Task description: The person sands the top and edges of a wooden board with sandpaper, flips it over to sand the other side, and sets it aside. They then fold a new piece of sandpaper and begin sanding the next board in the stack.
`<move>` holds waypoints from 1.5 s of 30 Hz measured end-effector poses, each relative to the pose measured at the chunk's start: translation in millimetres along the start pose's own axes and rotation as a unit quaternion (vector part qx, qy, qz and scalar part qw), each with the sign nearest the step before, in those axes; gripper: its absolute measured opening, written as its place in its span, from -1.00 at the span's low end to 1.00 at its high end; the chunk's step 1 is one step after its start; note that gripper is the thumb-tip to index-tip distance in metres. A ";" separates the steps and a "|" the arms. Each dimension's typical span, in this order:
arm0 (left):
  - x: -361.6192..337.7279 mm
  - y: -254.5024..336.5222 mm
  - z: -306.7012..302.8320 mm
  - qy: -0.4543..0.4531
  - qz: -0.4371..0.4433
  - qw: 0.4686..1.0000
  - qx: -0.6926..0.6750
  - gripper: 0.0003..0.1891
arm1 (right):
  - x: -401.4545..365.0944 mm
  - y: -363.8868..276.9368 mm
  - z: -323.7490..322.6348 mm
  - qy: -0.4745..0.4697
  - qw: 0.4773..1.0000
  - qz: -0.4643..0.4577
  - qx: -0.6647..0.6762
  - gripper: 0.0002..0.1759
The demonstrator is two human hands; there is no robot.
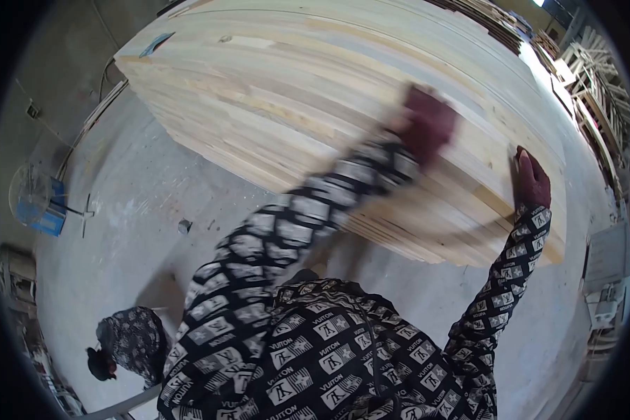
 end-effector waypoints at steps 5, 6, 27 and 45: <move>-106.8 -178.5 -133.1 0.047 -0.122 0.991 0.022 -0.76 | -2.1 -5.3 -0.6 -0.002 1.000 -0.013 0.005 -0.50; -125.1 -195.3 -160.2 0.031 -0.282 0.954 0.100 -0.70 | -2.0 -6.1 -0.9 -0.003 1.000 -0.011 0.006 -0.50; -102.0 -120.8 -93.8 0.153 -0.035 0.987 0.027 -0.69 | -2.7 -9.9 5.2 -0.028 0.999 -0.034 -0.019 -0.54; -4.7 62.6 -8.0 0.135 0.109 0.978 -0.113 -0.83 | -1.6 -10.4 8.5 -0.033 0.998 -0.045 0.021 -0.53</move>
Point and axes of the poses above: each hand's wrist, its own x-axis towards the middle knuckle, its own z-axis out of the palm, y = z × x, the point moved 8 cm from there along x, towards the middle knuckle, and after that the axes turned 15 degrees about -x, right-handed, at the moved point
